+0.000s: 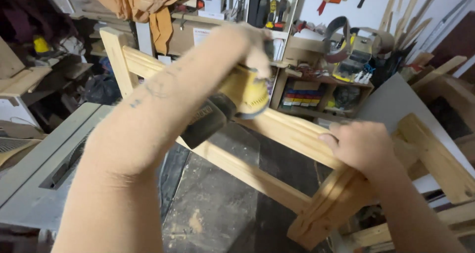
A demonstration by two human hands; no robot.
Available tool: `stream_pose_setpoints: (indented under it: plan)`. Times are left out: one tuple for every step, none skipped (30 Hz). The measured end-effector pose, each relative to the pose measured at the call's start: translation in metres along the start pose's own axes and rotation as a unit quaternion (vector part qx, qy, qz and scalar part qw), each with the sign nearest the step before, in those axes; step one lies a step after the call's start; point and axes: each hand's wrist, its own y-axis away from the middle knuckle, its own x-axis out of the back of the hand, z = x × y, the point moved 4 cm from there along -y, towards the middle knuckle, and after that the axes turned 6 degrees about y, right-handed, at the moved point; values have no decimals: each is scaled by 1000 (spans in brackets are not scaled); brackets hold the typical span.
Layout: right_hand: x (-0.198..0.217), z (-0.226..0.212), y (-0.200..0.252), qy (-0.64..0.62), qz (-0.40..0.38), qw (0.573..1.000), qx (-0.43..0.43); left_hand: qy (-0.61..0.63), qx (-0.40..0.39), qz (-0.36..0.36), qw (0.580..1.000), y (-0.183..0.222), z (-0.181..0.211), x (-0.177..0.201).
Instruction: Sanding a wooden frame using an electric orbital sander in a workshop environment.
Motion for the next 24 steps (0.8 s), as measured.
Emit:
stream_pose_setpoints:
  plan:
    - [4,0,0,3,3,1000,0,2,0,4,1000,-6,1,2]
    - [2,0,3,6,-37,999,-16,-18,-10,-2,1000,-12,4,1]
    - [1,1,6,9,-76,997,-32,-39,-19,-7,999,-18,6,-1]
    - [2,-1,9,9,-77,997,-29,-36,-18,-9,999,-19,1,1]
    - [5,-2,13,11,-56,998,-22,-7,-2,-13,1000,-20,-5,3]
    - [7,-4,16,9,-34,999,-22,14,13,-15,1000,-21,-9,7]
    - [8,-5,14,6,-32,999,-26,10,13,-14,1000,-21,-7,10]
    - [8,-5,14,8,-48,998,-33,2,12,-19,1000,-20,-6,9]
    - [8,-5,14,9,-64,997,-41,-6,12,-24,1000,-19,-6,9]
    - [0,-4,13,7,-63,997,-42,-8,12,-23,1000,-22,4,3]
    - [-5,-3,12,11,-27,999,-42,-39,-30,-26,998,-24,17,-3]
    - [-9,-3,11,16,10,999,-38,-65,-70,-29,995,-25,29,-10]
    - [-12,-4,12,16,11,999,-35,-63,-67,-29,995,-27,31,-12]
    - [-12,-2,13,20,30,999,-39,-78,-75,-16,994,-29,36,-12]
    - [-13,0,13,24,48,998,-44,-93,-82,-3,992,-31,41,-11]
    - [-11,-1,15,24,51,997,-44,-94,-81,0,992,-29,33,-8]
    - [-10,-2,16,27,54,997,-37,-72,-62,-1,995,-27,24,-4]
    - [-10,-4,17,28,57,998,-30,-52,-42,-5,998,-26,15,-1]
    - [-13,-3,18,26,59,997,-30,-54,-40,-4,998,-19,2,4]
    - [-13,-5,20,23,102,994,-31,4,1,-7,1000,-13,-13,8]
    - [-13,-7,23,21,144,989,-33,62,41,-10,997,-6,-28,12]
    - [-10,-6,23,20,147,988,-33,61,43,-8,997,-8,-37,16]
    - [-6,-7,24,1,163,986,-24,68,62,-2,996,-9,-48,20]
    - [-3,-7,28,-15,175,984,-12,78,80,0,994,-12,-58,20]
